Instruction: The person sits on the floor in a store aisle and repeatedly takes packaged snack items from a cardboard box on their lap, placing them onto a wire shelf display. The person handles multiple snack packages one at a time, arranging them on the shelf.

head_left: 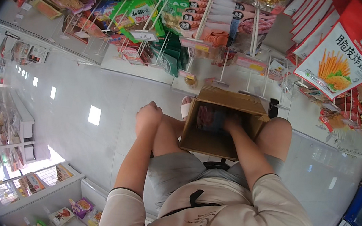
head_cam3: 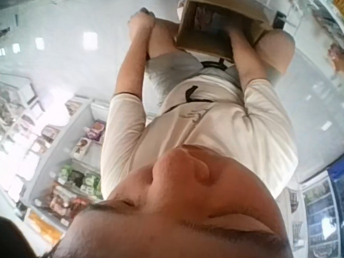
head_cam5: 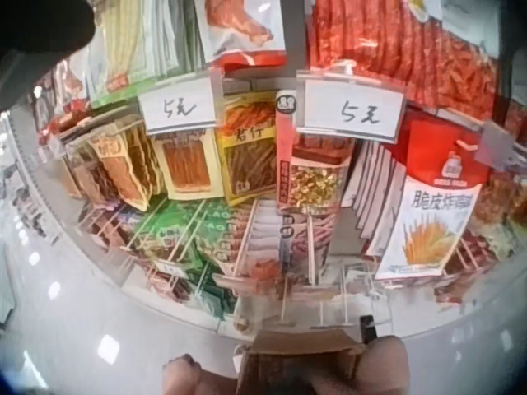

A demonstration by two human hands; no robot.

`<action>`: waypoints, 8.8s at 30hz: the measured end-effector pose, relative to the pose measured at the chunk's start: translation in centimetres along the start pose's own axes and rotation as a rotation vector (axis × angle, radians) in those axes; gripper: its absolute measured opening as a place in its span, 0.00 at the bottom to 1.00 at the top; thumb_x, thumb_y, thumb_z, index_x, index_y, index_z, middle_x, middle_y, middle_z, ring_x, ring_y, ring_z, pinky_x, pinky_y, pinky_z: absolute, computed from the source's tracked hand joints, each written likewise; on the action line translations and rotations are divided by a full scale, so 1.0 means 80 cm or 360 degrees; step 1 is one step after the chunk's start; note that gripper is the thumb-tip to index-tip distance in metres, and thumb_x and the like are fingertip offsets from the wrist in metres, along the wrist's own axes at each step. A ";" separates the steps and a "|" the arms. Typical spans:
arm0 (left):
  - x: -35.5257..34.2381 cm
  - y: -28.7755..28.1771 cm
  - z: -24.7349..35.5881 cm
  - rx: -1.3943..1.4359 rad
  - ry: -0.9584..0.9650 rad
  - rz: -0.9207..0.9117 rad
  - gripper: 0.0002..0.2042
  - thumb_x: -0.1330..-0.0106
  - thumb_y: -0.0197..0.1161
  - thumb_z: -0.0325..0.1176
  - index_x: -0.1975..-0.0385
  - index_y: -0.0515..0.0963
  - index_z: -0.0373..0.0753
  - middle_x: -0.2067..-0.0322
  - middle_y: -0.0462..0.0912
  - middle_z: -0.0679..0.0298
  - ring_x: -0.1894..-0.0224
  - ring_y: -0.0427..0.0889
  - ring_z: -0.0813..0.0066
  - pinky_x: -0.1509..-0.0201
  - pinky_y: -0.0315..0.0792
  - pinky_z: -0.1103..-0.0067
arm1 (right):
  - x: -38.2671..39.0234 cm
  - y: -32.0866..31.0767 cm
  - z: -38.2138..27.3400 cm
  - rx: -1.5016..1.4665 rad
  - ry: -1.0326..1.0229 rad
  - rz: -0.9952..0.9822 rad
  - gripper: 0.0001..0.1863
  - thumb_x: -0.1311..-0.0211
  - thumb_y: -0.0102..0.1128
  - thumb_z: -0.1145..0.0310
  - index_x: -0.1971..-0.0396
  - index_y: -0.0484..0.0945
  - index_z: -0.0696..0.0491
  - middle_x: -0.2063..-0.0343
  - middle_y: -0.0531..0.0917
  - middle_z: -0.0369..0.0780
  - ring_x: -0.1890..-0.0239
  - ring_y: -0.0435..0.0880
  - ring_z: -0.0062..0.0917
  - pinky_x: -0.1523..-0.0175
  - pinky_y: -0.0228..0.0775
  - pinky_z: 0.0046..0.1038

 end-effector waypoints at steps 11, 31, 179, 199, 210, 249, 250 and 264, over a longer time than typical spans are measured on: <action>-0.012 0.021 -0.022 -0.0025 0.0089 0.0199 0.17 0.29 0.55 0.40 0.50 0.86 0.41 0.51 0.90 0.50 0.46 0.87 0.47 0.39 0.78 0.57 | 0.206 -0.256 -0.016 -0.0484 -0.0903 0.0113 0.17 0.31 0.68 0.61 0.48 0.88 0.52 0.52 0.89 0.47 0.45 0.86 0.48 0.42 0.79 0.43; 0.152 0.015 0.110 0.1768 0.0677 -0.1102 0.24 0.16 0.54 0.49 0.31 0.74 0.40 0.39 0.85 0.56 0.37 0.84 0.61 0.35 0.79 0.64 | 0.518 -0.530 -0.062 -0.0648 -0.1776 0.0880 0.16 0.45 0.64 0.84 0.60 0.87 0.49 0.54 0.90 0.35 0.40 0.83 0.36 0.26 0.68 0.46; 0.017 0.004 0.023 0.0241 0.0341 0.0179 0.14 0.31 0.60 0.41 0.51 0.88 0.47 0.59 0.91 0.56 0.52 0.89 0.52 0.45 0.82 0.61 | -0.003 0.007 -0.054 -0.0756 -0.0817 -0.0113 0.39 0.43 0.75 0.55 0.34 0.75 0.59 0.33 0.74 0.60 0.31 0.76 0.49 0.25 0.68 0.46; 0.002 0.019 0.013 0.0270 0.0455 0.0205 0.17 0.29 0.58 0.41 0.46 0.86 0.47 0.53 0.91 0.55 0.48 0.88 0.50 0.41 0.81 0.61 | 0.144 -0.146 -0.086 0.0008 -0.1026 -0.0111 0.11 0.36 0.64 0.66 0.55 0.87 0.45 0.52 0.87 0.44 0.50 0.88 0.47 0.48 0.82 0.48; 0.111 0.056 0.011 0.1485 0.0856 -0.0118 0.16 0.20 0.56 0.37 0.42 0.82 0.37 0.50 0.90 0.56 0.49 0.89 0.67 0.46 0.81 0.73 | 0.381 -0.335 -0.007 -0.0824 -0.1271 0.0947 0.13 0.39 0.69 0.78 0.55 0.89 0.49 0.58 0.85 0.40 0.59 0.88 0.39 0.56 0.83 0.36; 0.025 -0.001 0.012 0.0281 0.0932 0.0274 0.27 0.29 0.65 0.50 0.37 0.80 0.37 0.45 0.87 0.44 0.43 0.86 0.44 0.37 0.79 0.61 | 0.235 -0.454 0.051 -0.2673 -0.0356 0.1055 0.14 0.19 0.60 0.64 0.45 0.82 0.57 0.54 0.89 0.37 0.52 0.84 0.19 0.45 0.74 0.25; -0.003 0.012 -0.005 0.0149 0.0864 0.0243 0.28 0.30 0.65 0.51 0.38 0.81 0.38 0.45 0.87 0.43 0.39 0.84 0.44 0.34 0.77 0.60 | 0.220 -0.449 0.050 -0.2680 -0.0264 0.1019 0.14 0.20 0.61 0.63 0.46 0.83 0.57 0.54 0.89 0.37 0.52 0.84 0.19 0.46 0.74 0.25; -0.020 0.027 -0.029 -0.0082 0.0219 0.0032 0.20 0.32 0.58 0.47 0.47 0.88 0.48 0.47 0.90 0.52 0.43 0.87 0.47 0.38 0.79 0.59 | 0.112 -0.501 -0.028 -0.2502 -0.0845 0.0836 0.16 0.20 0.64 0.59 0.46 0.84 0.57 0.58 0.87 0.32 0.56 0.82 0.14 0.47 0.74 0.22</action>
Point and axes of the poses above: each hand's wrist, its own x-axis away from the middle knuckle, its own y-axis out of the palm, z = x × y, the point moved 8 cm from there along -x, towards the middle knuckle
